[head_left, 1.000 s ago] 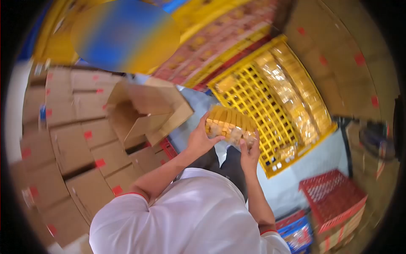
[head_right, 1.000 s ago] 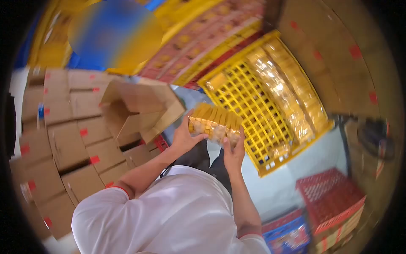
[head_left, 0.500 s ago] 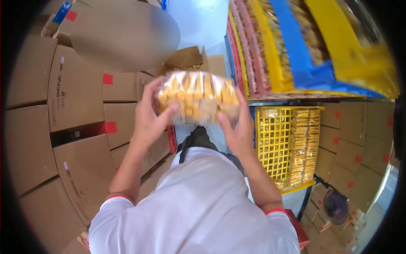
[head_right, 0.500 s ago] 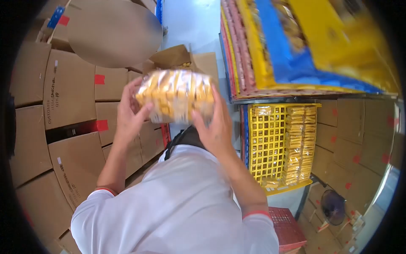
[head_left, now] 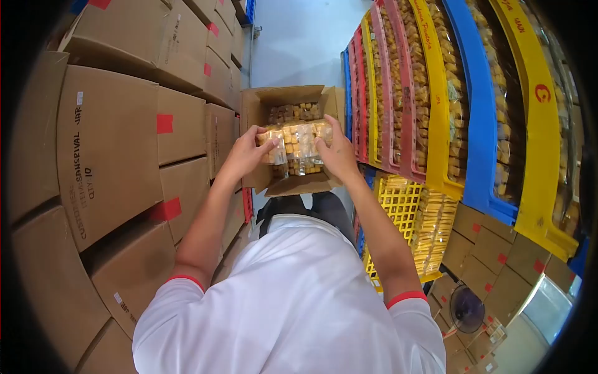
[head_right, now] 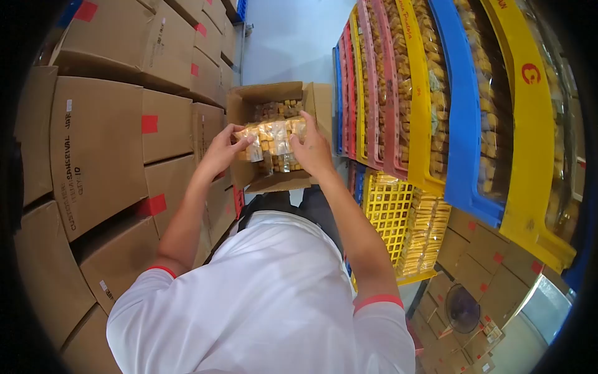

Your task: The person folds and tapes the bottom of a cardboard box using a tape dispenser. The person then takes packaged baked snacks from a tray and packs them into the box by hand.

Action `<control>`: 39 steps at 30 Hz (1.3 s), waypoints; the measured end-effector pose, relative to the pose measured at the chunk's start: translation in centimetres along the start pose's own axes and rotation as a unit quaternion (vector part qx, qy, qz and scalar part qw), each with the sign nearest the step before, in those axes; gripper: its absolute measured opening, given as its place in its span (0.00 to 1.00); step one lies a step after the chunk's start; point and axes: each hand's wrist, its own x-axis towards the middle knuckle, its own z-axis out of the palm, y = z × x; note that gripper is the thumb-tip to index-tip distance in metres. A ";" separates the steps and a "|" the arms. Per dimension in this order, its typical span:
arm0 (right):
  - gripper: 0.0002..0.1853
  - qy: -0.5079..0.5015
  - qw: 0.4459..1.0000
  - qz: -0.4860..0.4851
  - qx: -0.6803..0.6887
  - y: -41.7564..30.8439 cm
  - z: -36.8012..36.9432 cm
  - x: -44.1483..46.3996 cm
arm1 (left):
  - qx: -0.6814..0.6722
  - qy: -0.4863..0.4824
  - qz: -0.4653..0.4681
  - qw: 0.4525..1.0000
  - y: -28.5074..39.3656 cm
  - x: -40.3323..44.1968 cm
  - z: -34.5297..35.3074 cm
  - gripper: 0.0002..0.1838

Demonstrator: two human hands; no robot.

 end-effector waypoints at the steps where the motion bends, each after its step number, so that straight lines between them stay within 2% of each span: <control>1: 0.36 -0.015 1.000 0.025 0.000 0.2 0.2 0.3 | 0.016 -0.011 -0.012 1.000 0.0 0.5 0.2 0.30; 5: 0.36 -0.023 0.999 0.040 -0.002 1.3 0.6 1.7 | 0.009 -0.036 -0.051 0.998 -0.7 1.9 1.2 0.31; 8: 0.35 -0.011 1.000 0.001 0.020 2.0 0.5 2.0 | 0.008 -0.038 -0.058 0.998 -0.4 2.2 1.5 0.32; 12: 0.35 -0.040 0.998 0.021 0.032 1.6 0.0 1.8 | 0.020 -0.030 -0.032 0.999 -1.3 2.5 2.0 0.34; 14: 0.35 -0.050 0.998 0.029 0.037 1.7 0.0 1.8 | 0.040 -0.016 0.010 0.999 -1.3 2.5 2.1 0.34; 17: 0.34 -0.033 0.999 0.004 0.024 2.2 0.2 1.6 | 0.041 -0.045 -0.019 0.998 0.2 1.9 1.6 0.35; 21: 0.33 -0.057 0.997 0.039 0.030 0.4 -0.8 0.6 | 0.052 -0.068 -0.034 0.996 1.6 1.2 0.9 0.32; 24: 0.33 -0.054 0.997 0.039 0.026 0.4 -0.5 -0.4 | 0.062 -0.056 -0.021 0.996 2.4 0.7 0.5 0.30; 28: 0.31 -0.008 1.000 -0.007 -0.003 1.3 0.4 -3.1 | 0.092 -0.112 -0.005 0.989 2.9 0.7 -0.3 0.29; 31: 0.31 0.010 0.999 0.000 -0.046 1.7 1.1 -4.3 | 0.104 -0.141 0.015 0.984 3.2 0.8 -0.1 0.29; 35: 0.30 -0.001 1.000 0.020 0.015 1.1 -0.2 -5.2 | 0.142 -0.131 0.076 0.978 3.3 0.5 0.1 0.29; 37: 0.28 -0.023 0.999 0.037 0.015 0.1 -1.3 -6.3 | 0.173 -0.139 0.087 0.971 5.3 -0.5 -0.5 0.30; 39: 0.28 0.003 0.999 0.022 0.023 -0.8 -2.1 -8.1 | 0.204 -0.149 0.098 0.963 7.8 -1.9 -1.4 0.30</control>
